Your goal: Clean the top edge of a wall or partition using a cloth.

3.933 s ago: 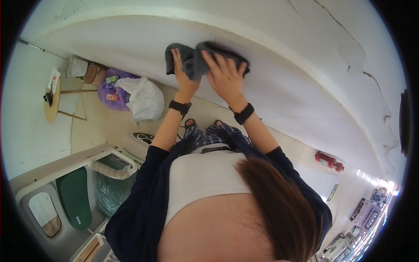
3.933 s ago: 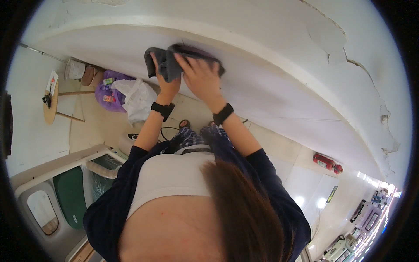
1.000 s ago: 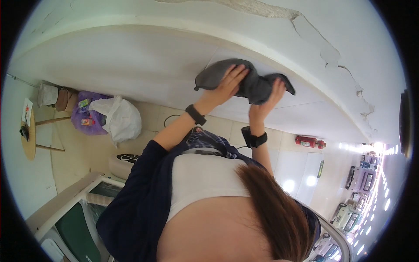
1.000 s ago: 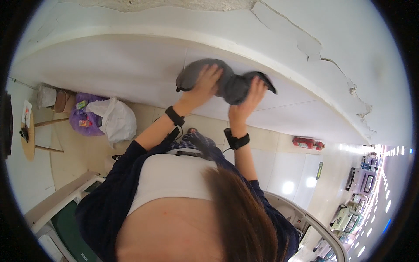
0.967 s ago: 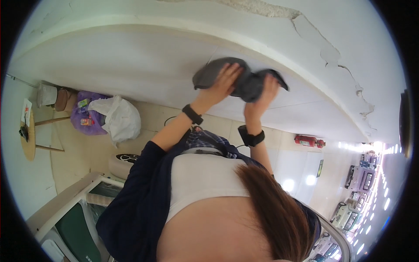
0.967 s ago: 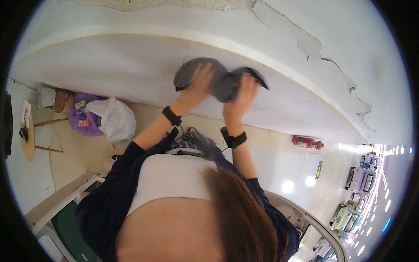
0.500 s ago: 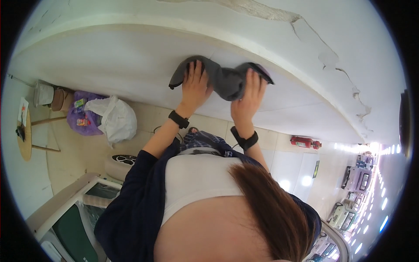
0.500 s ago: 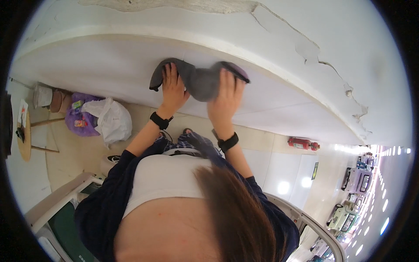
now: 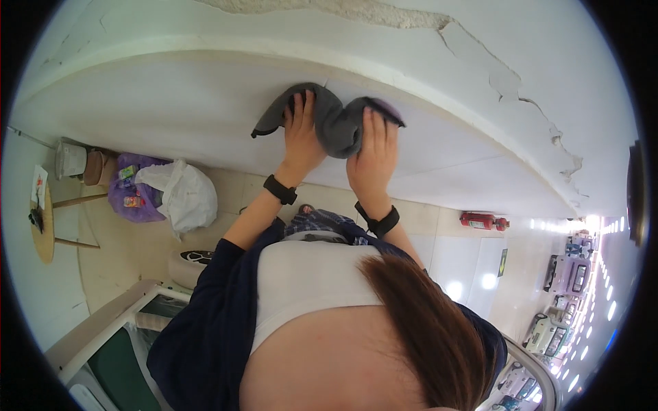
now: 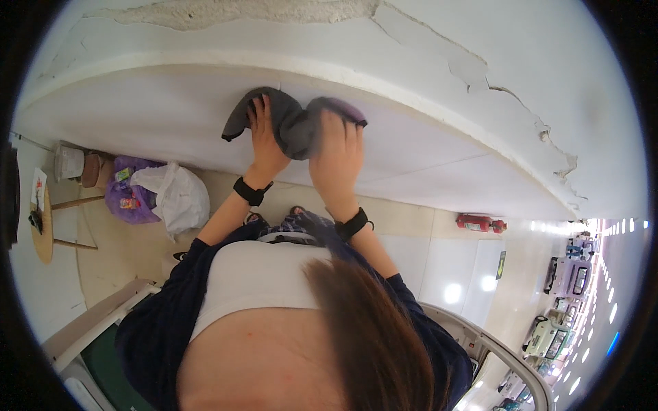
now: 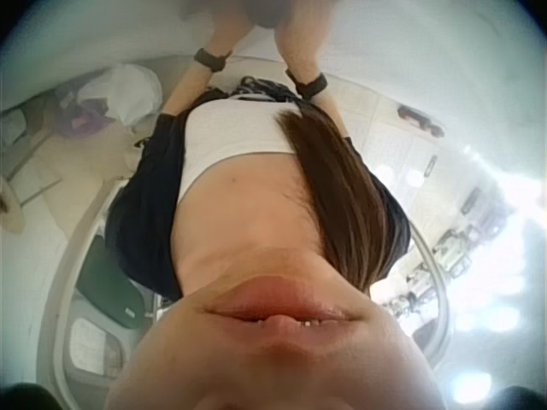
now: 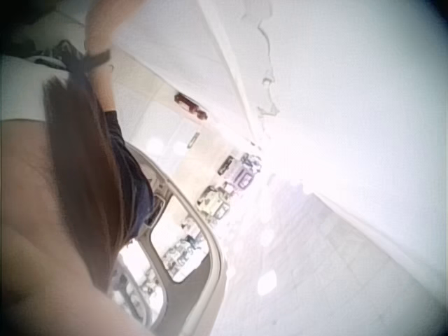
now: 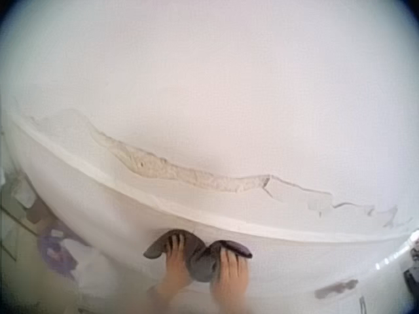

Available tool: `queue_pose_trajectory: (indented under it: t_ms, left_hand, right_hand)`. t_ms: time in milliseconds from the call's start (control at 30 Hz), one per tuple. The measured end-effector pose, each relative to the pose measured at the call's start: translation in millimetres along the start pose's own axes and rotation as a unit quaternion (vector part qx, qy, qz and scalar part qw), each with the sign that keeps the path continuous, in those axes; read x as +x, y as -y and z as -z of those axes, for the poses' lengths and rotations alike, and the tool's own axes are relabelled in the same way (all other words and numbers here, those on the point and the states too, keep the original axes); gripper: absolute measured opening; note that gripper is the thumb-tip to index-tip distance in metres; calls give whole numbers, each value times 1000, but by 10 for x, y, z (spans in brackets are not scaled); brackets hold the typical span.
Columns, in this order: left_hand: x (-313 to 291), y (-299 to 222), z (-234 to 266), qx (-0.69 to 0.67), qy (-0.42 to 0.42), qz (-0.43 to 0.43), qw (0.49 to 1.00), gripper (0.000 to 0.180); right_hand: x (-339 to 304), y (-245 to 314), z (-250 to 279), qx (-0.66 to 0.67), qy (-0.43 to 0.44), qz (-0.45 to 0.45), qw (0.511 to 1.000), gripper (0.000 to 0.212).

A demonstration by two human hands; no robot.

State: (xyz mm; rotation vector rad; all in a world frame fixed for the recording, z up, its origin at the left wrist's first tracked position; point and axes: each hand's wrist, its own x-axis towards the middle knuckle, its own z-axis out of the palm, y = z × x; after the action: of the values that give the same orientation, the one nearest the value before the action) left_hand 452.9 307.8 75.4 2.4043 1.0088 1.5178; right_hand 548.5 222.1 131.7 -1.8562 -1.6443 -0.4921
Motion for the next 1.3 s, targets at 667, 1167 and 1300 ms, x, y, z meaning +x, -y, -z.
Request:
queue_pose_trajectory:
  t_ms: [667,1167,1300]
  left_hand:
    - [-292,114,-73,-41,108,25,993,63]
    - [39,-139,83,-2,70,-45,997,53]
    - [-206,105,-100,-5,100,-64,993,53]
  right_hand:
    - [-68,150,26,3,51,-25,998,57]
    - [38,210,142,18,35,-17,999,55]
    - [-224,-20,-135,8,63,-22,998,58]
